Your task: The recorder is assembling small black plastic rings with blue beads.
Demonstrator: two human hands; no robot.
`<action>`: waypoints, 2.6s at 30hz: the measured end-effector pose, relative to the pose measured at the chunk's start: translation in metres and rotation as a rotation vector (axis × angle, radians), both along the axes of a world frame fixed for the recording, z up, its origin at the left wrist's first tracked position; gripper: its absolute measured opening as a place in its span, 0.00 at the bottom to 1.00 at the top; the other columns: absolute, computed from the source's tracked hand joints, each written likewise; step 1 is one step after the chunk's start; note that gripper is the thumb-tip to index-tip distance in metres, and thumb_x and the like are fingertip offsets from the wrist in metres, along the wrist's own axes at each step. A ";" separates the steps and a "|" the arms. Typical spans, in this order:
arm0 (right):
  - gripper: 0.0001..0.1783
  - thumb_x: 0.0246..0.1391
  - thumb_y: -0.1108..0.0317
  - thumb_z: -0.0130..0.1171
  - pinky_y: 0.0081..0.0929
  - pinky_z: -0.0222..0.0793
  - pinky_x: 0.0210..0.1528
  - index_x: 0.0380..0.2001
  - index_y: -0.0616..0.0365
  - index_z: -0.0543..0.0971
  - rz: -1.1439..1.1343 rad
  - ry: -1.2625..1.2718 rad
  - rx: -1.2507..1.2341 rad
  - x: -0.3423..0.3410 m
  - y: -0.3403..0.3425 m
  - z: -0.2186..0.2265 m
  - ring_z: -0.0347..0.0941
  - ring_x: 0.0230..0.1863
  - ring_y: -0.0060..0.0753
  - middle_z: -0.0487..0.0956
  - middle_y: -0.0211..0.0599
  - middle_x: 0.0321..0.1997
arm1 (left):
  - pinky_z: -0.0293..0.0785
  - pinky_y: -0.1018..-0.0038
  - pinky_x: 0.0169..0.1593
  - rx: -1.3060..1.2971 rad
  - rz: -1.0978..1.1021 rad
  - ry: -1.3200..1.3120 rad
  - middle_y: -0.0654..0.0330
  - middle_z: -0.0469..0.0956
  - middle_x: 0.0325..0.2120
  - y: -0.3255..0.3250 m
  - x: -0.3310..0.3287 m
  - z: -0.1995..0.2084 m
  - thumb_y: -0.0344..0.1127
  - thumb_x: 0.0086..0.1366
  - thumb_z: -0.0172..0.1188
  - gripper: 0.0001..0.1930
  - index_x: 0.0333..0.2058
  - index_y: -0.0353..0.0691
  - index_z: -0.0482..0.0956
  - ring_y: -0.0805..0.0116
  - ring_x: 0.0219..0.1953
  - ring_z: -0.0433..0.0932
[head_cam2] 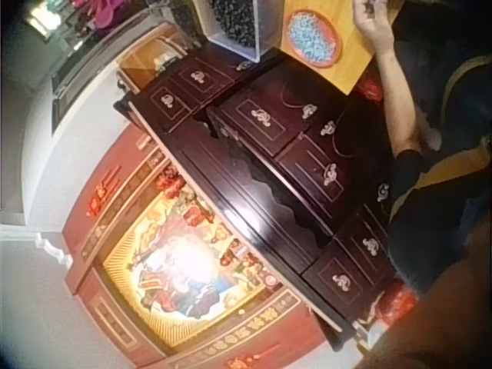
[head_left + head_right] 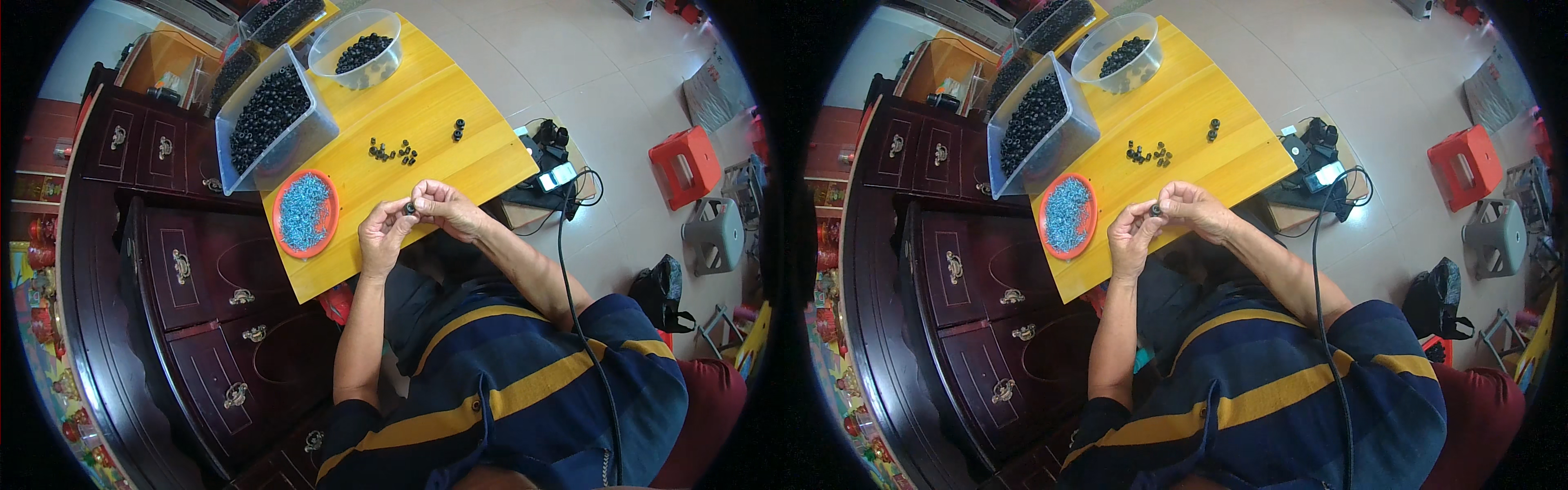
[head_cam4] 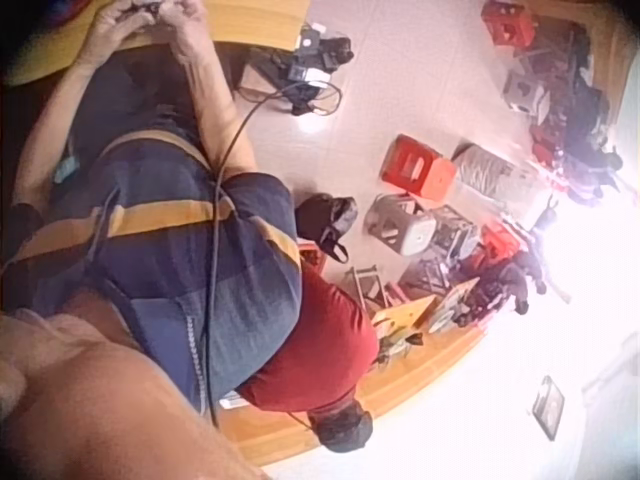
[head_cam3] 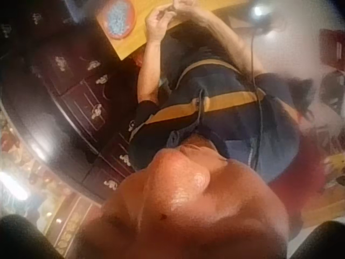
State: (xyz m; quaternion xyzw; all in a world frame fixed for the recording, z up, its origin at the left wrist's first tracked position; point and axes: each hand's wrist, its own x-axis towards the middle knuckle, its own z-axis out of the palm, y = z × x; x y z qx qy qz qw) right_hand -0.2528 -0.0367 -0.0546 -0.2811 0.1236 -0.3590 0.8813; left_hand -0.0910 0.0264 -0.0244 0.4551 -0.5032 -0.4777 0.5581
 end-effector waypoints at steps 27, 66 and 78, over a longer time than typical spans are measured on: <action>0.09 0.59 0.68 0.65 0.21 0.74 0.41 0.36 0.56 0.75 -0.006 -0.005 -0.201 -0.008 0.033 0.073 0.74 0.34 0.19 0.78 0.27 0.32 | 0.66 0.82 0.37 -0.238 0.018 0.090 0.67 0.71 0.28 0.034 -0.009 0.049 0.25 0.59 0.70 0.12 0.42 0.33 0.81 0.78 0.30 0.68; 0.11 0.59 0.72 0.62 0.19 0.72 0.46 0.45 0.59 0.78 -0.258 0.545 -0.470 -0.019 -0.015 0.005 0.76 0.39 0.17 0.80 0.25 0.35 | 0.71 0.84 0.32 0.058 0.069 -0.030 0.67 0.76 0.30 0.027 0.025 -0.013 0.26 0.63 0.66 0.14 0.48 0.34 0.79 0.80 0.28 0.73; 0.10 0.52 0.69 0.62 0.40 0.75 0.43 0.37 0.58 0.83 -0.660 1.438 -1.147 -0.064 -0.082 0.012 0.80 0.38 0.48 0.82 0.46 0.35 | 0.76 0.61 0.37 -0.015 0.502 -1.175 0.54 0.80 0.31 0.006 0.159 0.005 0.32 0.58 0.65 0.05 0.33 0.40 0.84 0.51 0.32 0.80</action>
